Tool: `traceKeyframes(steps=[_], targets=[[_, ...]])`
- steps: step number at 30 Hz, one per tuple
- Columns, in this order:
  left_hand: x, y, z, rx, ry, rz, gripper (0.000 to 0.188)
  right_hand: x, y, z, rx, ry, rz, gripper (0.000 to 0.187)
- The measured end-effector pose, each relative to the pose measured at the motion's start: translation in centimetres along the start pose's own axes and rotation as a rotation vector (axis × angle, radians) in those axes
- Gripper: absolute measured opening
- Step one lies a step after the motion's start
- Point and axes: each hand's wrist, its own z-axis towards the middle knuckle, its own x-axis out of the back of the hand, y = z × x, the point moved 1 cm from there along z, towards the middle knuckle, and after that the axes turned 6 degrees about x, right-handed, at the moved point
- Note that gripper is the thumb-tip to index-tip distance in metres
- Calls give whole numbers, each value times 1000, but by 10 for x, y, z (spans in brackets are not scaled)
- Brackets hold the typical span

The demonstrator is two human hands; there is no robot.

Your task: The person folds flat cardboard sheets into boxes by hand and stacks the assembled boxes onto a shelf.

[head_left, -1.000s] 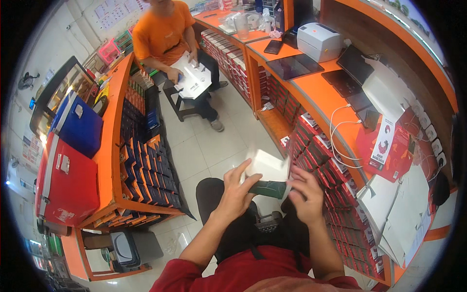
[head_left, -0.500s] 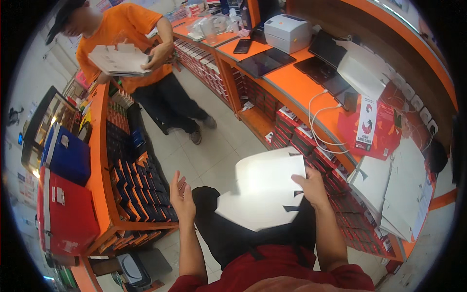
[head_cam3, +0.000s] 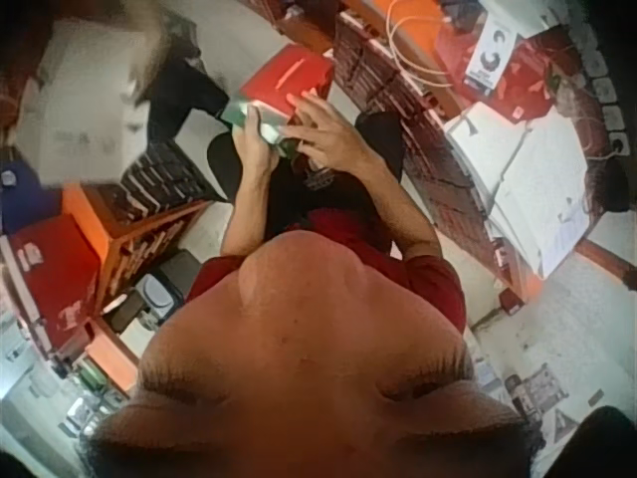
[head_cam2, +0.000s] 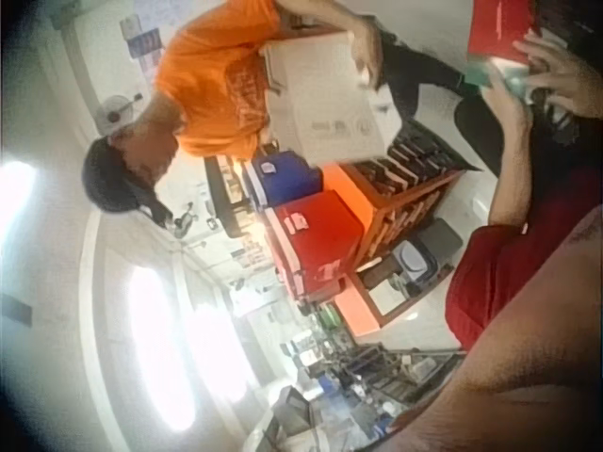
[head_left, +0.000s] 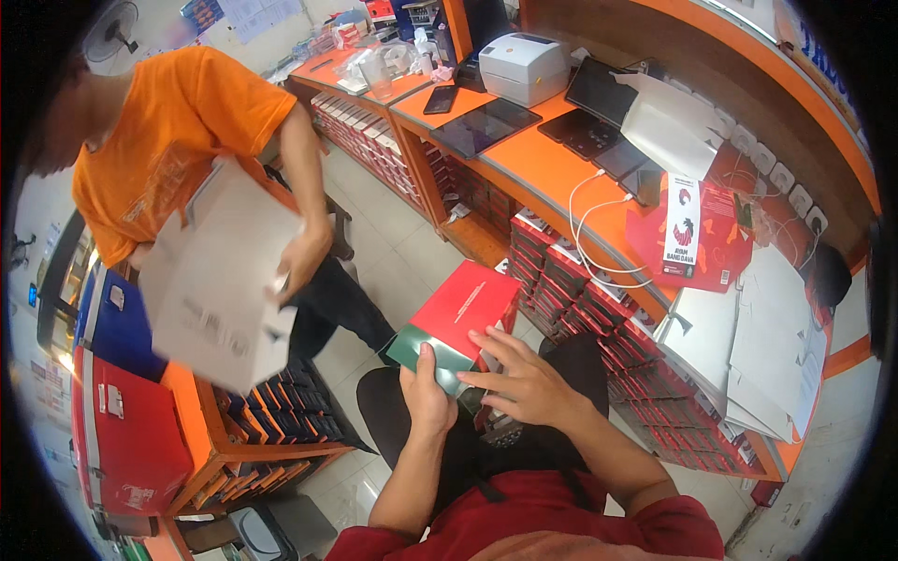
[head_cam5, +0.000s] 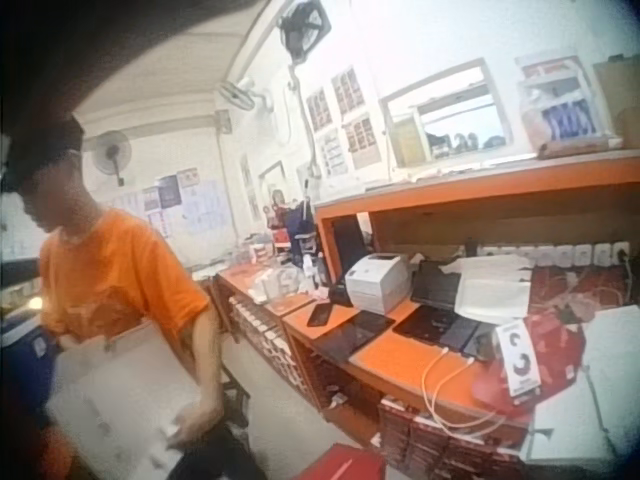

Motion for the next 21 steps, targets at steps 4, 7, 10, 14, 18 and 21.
traceKeyframes(steps=[4, 7, 10, 14, 18, 21], targets=[[-9, 3, -6, 16, -178, -170, 37, 11, -8, 1, 113, 144, 14, 64], [-12, -2, -7, -35, -372, -289, 32, 12, -14, 2, -31, 479, 694, 61], [-11, -12, -10, -57, -298, -87, 19, 12, -15, 4, -157, 620, 451, 56], [1, -14, -16, 273, -97, 291, 21, 19, -11, 12, -92, 465, -39, 50], [1, -11, -14, 239, -251, 420, 24, 31, -10, 17, -82, 423, -35, 43], [-1, -9, -11, 156, -280, 190, 25, 35, -9, 14, -147, 314, 236, 43]])
